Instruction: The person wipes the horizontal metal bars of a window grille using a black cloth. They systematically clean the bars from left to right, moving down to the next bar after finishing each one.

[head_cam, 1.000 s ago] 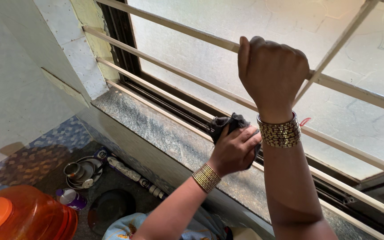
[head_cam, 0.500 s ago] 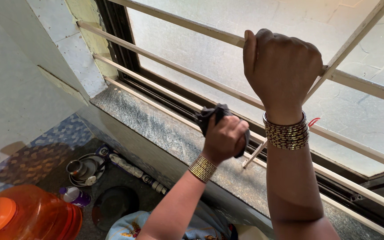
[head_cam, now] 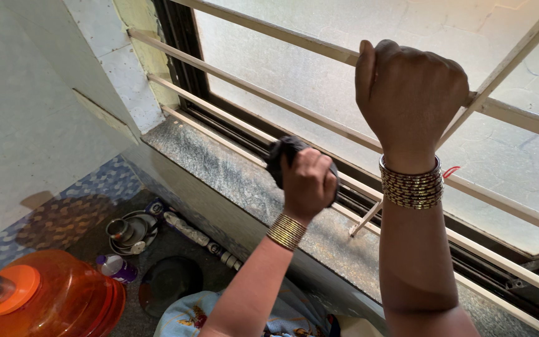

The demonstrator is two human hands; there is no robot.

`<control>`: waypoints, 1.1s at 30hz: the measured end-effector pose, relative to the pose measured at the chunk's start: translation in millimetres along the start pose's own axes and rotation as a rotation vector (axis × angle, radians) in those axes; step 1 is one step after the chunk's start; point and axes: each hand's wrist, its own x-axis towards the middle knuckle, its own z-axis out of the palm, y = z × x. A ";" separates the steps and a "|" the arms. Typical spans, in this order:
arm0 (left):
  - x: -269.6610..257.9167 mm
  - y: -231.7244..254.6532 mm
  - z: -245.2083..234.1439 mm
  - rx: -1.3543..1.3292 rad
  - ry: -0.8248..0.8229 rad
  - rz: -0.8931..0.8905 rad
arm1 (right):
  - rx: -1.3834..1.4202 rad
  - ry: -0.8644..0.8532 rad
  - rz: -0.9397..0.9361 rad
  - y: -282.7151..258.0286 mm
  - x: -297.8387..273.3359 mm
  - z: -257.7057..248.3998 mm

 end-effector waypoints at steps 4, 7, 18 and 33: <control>-2.2 28.6 -9.2 -0.094 -0.076 0.004 | 0.004 -0.009 0.003 -0.1 -0.9 -0.8; -1.1 38.5 -19.4 -0.083 -0.028 0.046 | -0.022 -0.007 -0.003 -1.0 0.3 -2.5; 1.8 -25.5 4.4 0.007 -0.009 0.168 | -0.004 0.048 -0.020 -4.6 10.9 -17.5; 18.7 -75.4 -21.9 -0.029 0.021 -0.025 | -0.034 0.069 -0.025 -3.7 7.2 -8.8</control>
